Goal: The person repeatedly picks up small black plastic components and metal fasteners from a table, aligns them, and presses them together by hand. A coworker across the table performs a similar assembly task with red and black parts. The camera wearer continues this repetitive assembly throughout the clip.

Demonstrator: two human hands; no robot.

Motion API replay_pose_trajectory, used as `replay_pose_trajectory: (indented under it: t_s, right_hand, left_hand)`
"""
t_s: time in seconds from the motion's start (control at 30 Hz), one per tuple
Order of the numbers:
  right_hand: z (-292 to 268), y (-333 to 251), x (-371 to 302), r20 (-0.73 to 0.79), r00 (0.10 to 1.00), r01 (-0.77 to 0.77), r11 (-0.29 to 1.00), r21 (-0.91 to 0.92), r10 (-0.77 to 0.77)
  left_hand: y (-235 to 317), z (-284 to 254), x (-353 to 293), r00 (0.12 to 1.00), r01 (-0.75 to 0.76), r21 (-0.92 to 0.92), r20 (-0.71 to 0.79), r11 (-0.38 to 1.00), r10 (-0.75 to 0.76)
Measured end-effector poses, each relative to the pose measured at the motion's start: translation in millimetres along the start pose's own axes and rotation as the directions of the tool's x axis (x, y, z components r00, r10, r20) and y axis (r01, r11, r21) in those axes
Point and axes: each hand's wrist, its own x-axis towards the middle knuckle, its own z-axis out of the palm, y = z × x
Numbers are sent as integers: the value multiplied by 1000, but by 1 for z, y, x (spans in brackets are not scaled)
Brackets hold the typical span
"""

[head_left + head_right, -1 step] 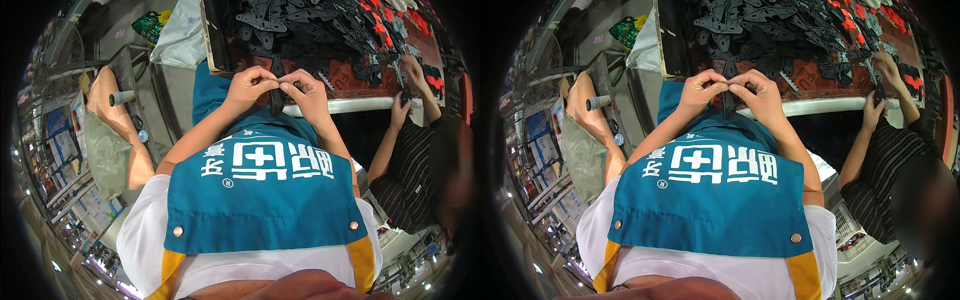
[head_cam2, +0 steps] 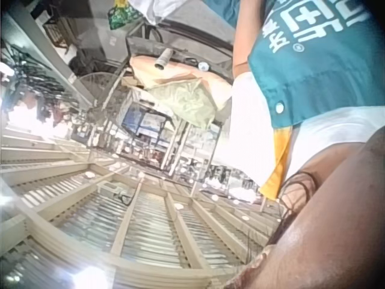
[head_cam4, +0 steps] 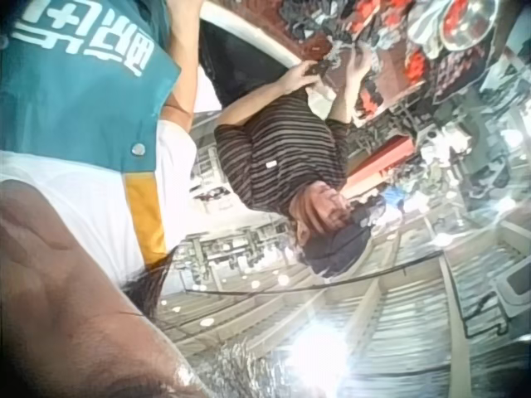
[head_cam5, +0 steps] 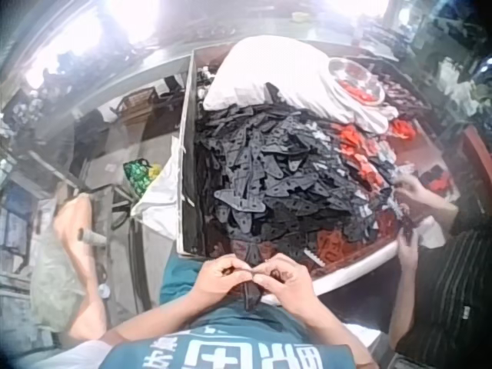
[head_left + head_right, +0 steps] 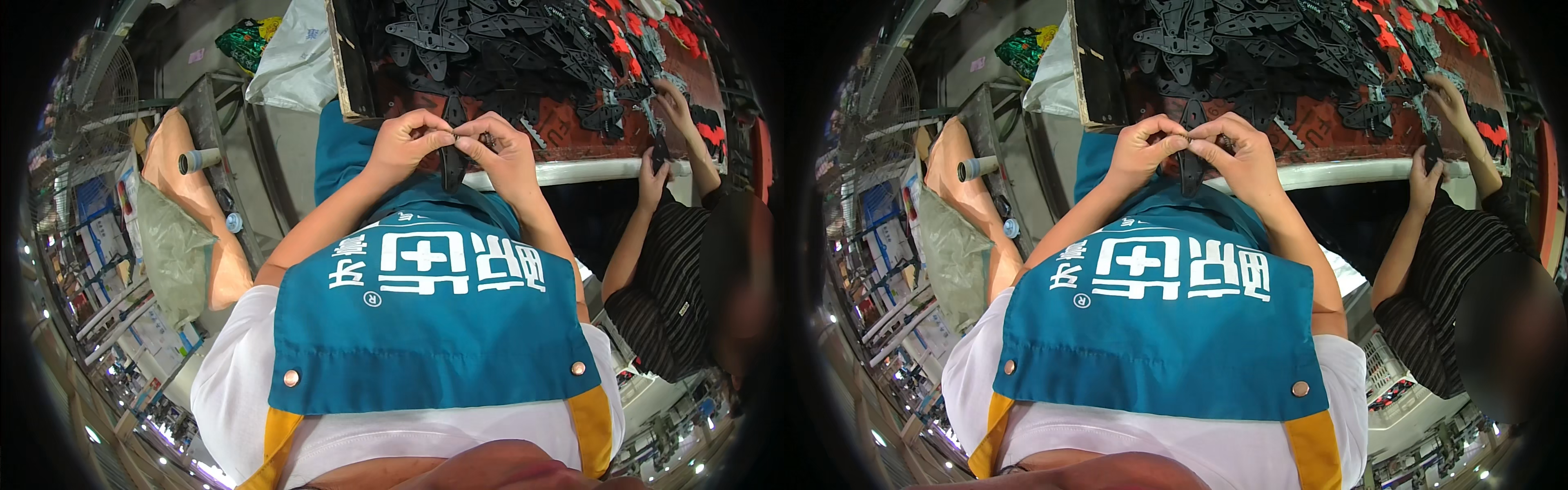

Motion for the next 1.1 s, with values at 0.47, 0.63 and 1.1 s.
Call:
replay_pose_trajectory:
  t_s: [0.47,0.63,1.1]
  right_hand:
    - [-15,10,0,-127,930,-274,880,389,346]
    - [-6,2,-2,-111,943,-267,911,314,314]
    - [-11,21,-14,-56,895,-358,788,500,442]
  left_hand:
    - [-4,4,7,998,-41,-185,-57,982,31]
    - [-3,7,6,999,-19,-158,-32,987,14]
    - [0,11,6,995,-86,191,71,978,74]
